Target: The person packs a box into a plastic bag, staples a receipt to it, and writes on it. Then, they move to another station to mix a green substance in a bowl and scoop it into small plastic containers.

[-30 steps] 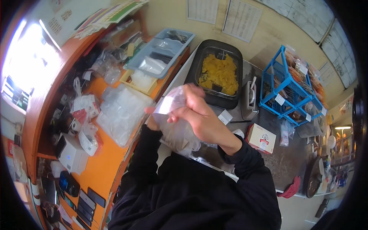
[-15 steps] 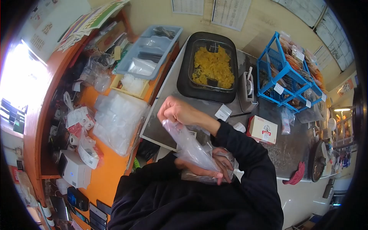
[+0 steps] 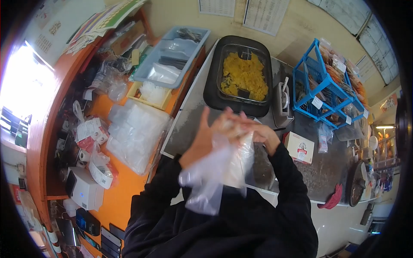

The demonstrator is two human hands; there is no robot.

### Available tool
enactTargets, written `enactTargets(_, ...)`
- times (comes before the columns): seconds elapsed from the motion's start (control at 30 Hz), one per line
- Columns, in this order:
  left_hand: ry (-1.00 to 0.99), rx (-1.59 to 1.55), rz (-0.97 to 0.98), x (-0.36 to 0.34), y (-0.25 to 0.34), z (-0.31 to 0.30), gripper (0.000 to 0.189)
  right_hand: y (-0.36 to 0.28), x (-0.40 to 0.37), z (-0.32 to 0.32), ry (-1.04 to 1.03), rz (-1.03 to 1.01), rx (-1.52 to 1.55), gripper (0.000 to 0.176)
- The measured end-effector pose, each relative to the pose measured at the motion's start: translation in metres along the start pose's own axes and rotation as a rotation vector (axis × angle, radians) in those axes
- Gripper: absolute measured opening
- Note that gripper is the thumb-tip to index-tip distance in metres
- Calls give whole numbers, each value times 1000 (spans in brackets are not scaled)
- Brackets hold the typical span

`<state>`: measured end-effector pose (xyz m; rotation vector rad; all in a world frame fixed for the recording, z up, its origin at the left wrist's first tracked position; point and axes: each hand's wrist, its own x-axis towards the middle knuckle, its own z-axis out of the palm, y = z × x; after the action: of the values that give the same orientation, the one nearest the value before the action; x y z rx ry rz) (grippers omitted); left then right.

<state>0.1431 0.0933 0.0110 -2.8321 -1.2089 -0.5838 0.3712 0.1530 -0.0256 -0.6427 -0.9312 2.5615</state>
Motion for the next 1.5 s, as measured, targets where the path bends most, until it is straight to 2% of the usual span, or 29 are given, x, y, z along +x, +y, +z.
enactTargets(0.03, 51, 115, -69, 5, -14, -1, 43, -14, -8, 22, 5, -190, -22, 78)
enactTargets(0.13, 201, 463, -258, 14, -37, 6, 47, 37, 3, 32, 267, -585, -369, 92)
enactTargets(0.17, 240, 394, -356, 17, -34, 3, 47, 64, 16, 44, 453, -694, -334, 95)
enactTargets(0.2, 284, 326, -421, 18, -33, 4, 48, 93, 29, 59, 566, -814, -359, 90)
enactTargets(0.27, 363, 136, -479, 5, -21, 10, 48, 157, 56, 66, 745, -925, -746, 75)
enactTargets(0.33, 364, -45, -466, -16, -12, 22, 48, 171, 69, 80, 740, -859, -1117, 64)
enactTargets(0.4, 330, -203, -492, -32, -32, 49, 48, 172, 65, 98, 610, -780, -1126, 61)
enactTargets(0.43, 302, -273, -520, -42, -46, 62, 48, 171, 63, 92, 528, -668, -944, 55)
enactTargets(0.53, 251, -433, -567, -70, -77, 79, 48, 164, 43, 75, 593, -242, -1408, 50)
enactTargets(0.63, 226, -479, -536, -85, -82, 80, 49, 190, 39, 42, 620, -274, -1873, 49)
enactTargets(0.73, 152, -386, -411, -74, -93, 80, 49, 171, 45, 17, 556, -394, -2063, 53)
enactTargets(0.77, 126, -344, -361, -68, -96, 82, 49, 163, 48, 14, 567, -393, -2135, 61)
enactTargets(0.87, 114, -179, -231, -57, -95, 103, 49, 166, 51, -16, 643, -630, -2090, 51)
enactTargets(0.9, 184, -137, -181, -56, -94, 119, 49, 172, 44, -26, 712, -823, -1972, 40)
enactTargets(0.93, 135, -100, -194, -52, -86, 116, 48, 173, 43, -34, 770, -1003, -1837, 29)
enactTargets(1.0, 37, -32, -220, -39, -71, 104, 46, 138, 55, -9, 1120, -1092, -1606, 14)
enactTargets(1.03, 63, -73, -230, -38, -69, 106, 44, 117, 54, 16, 1286, -1114, -1470, 7)
enactTargets(1.1, 115, -154, -236, -37, -68, 110, 41, 28, 81, 73, 972, -1207, -1390, 4)
enactTargets(1.17, 192, -277, -261, -40, -74, 133, 39, -27, 137, 101, 697, -1110, -1430, 7)
enactTargets(1.23, 230, -383, -325, -39, -68, 130, 34, -47, 209, 111, 347, -1007, -1332, 11)
enactTargets(1.27, 231, -481, -386, -38, -66, 121, 37, -43, 252, 98, 280, -956, -1400, 11)
enactTargets(1.33, 235, -682, -501, -38, -65, 111, 42, -35, 327, 89, 237, -894, -1561, 13)
enactTargets(1.37, 398, -351, -462, -42, -65, 141, 45, -28, 363, 84, 234, -879, -1635, 14)
enactTargets(1.4, 398, -366, -463, -45, -65, 152, 46, -23, 392, 83, 235, -863, -1705, 15)
enactTargets(1.5, 379, -421, -453, -53, -63, 184, 47, -10, 440, 92, 456, -886, -1891, 15)
